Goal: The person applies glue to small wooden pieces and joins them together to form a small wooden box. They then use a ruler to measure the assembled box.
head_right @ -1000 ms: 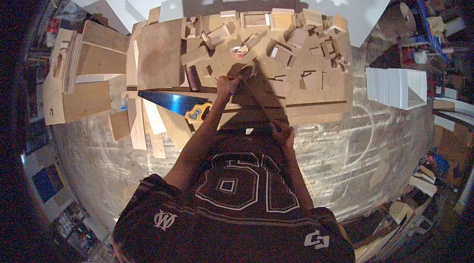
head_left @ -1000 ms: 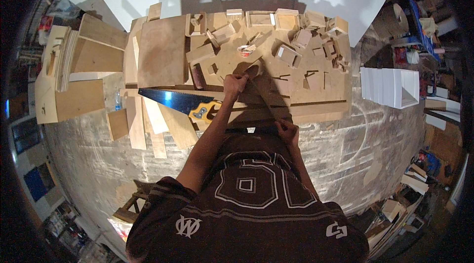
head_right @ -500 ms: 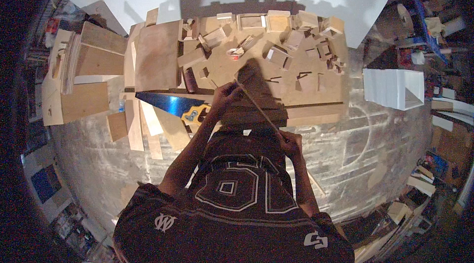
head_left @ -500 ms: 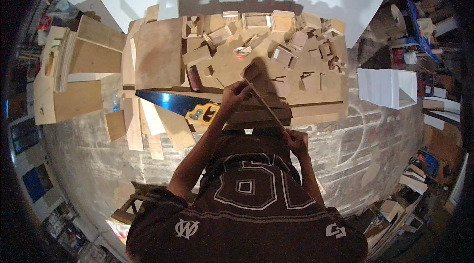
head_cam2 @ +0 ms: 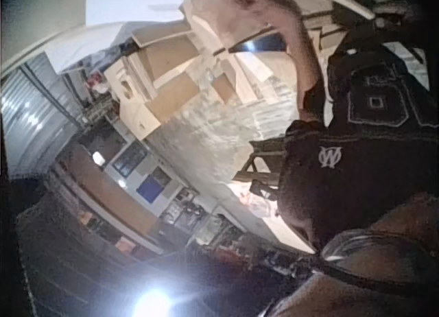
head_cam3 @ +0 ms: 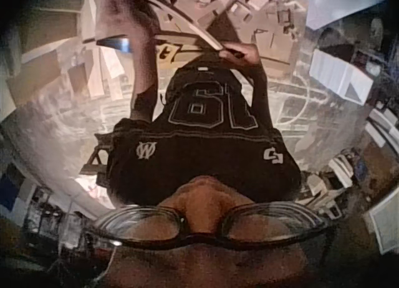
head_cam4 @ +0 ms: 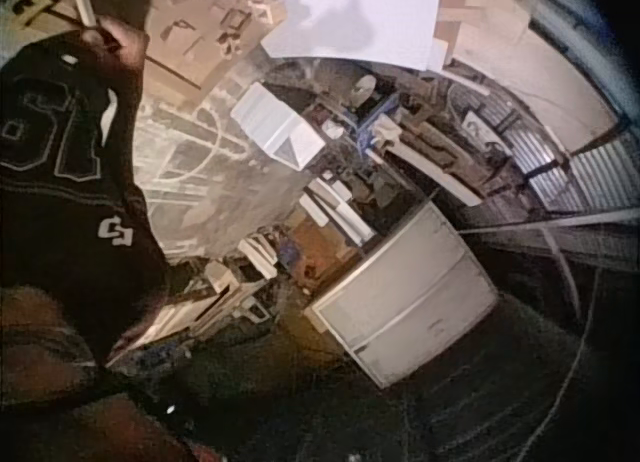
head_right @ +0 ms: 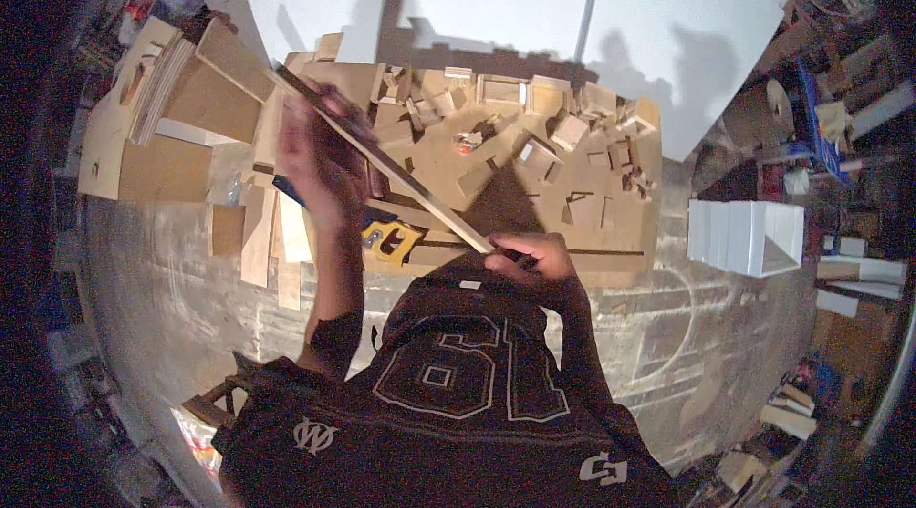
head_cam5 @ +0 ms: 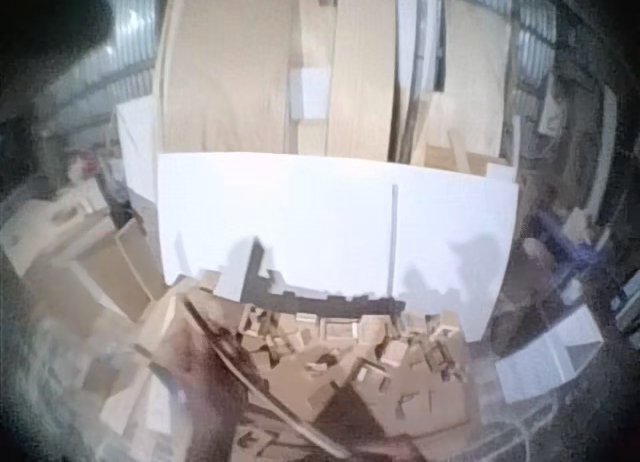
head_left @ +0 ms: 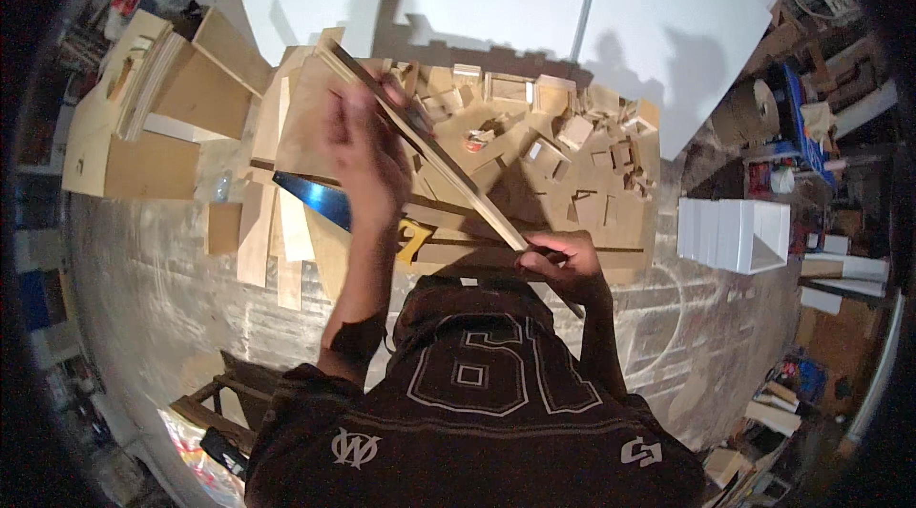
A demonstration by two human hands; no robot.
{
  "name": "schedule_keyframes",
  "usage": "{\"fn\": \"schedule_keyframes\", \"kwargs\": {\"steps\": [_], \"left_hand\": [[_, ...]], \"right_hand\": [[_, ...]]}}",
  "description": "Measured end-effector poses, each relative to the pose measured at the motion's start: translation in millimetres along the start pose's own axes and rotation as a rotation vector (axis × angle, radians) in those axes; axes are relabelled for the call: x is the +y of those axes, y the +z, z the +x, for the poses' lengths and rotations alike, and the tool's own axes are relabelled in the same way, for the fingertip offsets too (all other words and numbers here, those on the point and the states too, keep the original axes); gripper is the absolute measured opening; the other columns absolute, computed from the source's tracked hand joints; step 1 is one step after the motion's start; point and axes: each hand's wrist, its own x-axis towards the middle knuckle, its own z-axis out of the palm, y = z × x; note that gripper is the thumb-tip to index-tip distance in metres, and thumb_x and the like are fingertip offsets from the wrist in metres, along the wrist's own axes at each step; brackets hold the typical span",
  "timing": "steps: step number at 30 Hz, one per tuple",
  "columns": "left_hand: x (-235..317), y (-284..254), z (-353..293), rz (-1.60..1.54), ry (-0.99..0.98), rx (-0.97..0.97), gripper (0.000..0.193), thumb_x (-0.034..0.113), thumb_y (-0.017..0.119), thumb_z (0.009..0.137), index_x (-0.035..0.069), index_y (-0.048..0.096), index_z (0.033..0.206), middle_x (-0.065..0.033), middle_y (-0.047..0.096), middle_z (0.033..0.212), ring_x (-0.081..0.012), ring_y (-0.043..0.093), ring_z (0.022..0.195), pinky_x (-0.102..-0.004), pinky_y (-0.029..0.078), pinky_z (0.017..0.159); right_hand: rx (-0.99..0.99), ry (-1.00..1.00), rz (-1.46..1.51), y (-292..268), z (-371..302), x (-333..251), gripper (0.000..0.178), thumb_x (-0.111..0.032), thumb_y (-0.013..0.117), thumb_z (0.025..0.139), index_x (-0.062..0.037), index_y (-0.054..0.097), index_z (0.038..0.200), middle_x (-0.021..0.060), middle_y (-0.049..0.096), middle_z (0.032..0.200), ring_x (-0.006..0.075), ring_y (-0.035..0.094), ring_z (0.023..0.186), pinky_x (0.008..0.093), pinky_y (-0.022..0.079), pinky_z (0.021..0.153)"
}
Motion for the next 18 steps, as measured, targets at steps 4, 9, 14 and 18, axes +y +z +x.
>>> {"fn": "schedule_keyframes", "kwargs": {"steps": [4, 9, 14, 18], "left_hand": [[84.9, 28.3, 65.4, -0.079, 0.345, -0.145, 0.027, 0.028, 0.053, 0.103, 0.002, 0.058, 0.105, -0.0051, 0.061, 0.083, -0.0143, 0.059, 0.061, -0.0238, 0.049, 0.049], [167.5, 58.7, 74.5, 0.209, 0.594, 0.046, 0.035, 0.035, 0.049, 0.102, 0.002, 0.057, 0.111, -0.0052, 0.058, 0.088, -0.0153, 0.054, 0.075, -0.0282, 0.044, 0.061], [201.8, 45.1, 76.4, 0.307, 0.511, -0.210, 0.041, 0.032, 0.048, 0.102, -0.002, 0.055, 0.125, -0.0118, 0.064, 0.115, -0.0235, 0.061, 0.100, -0.0333, 0.052, 0.083], [175.9, 51.6, 47.8, 0.525, 0.353, -0.181, 0.034, 0.030, 0.055, 0.100, 0.000, 0.062, 0.115, -0.0083, 0.065, 0.102, -0.0157, 0.060, 0.084, -0.0265, 0.048, 0.073]], "right_hand": [[0.002, -0.104, -0.102, -6.6, 22.0, -49.0, 0.027, -0.007, 0.070, 0.091, 0.0015, 0.069, 0.117, 0.0079, 0.074, 0.098, 0.0106, 0.068, 0.086, 0.0256, 0.055, 0.076], [-0.015, -0.096, -0.114, 1.3, 57.8, 4.9, 0.021, -0.011, 0.070, 0.092, 0.0022, 0.070, 0.108, 0.0082, 0.074, 0.094, 0.0124, 0.069, 0.084, 0.0272, 0.055, 0.072], [-0.279, 0.049, -0.367, 56.9, 89.8, 87.9, 0.025, -0.022, 0.068, 0.090, 0.0010, 0.069, 0.100, 0.0119, 0.073, 0.088, 0.0252, 0.071, 0.078, 0.0390, 0.056, 0.073], [-0.379, -0.428, -0.421, 117.3, 97.7, 155.1, 0.048, -0.019, 0.074, 0.081, -0.0009, 0.060, 0.123, 0.0183, 0.065, 0.114, 0.0295, 0.063, 0.107, 0.0433, 0.052, 0.089]]}}
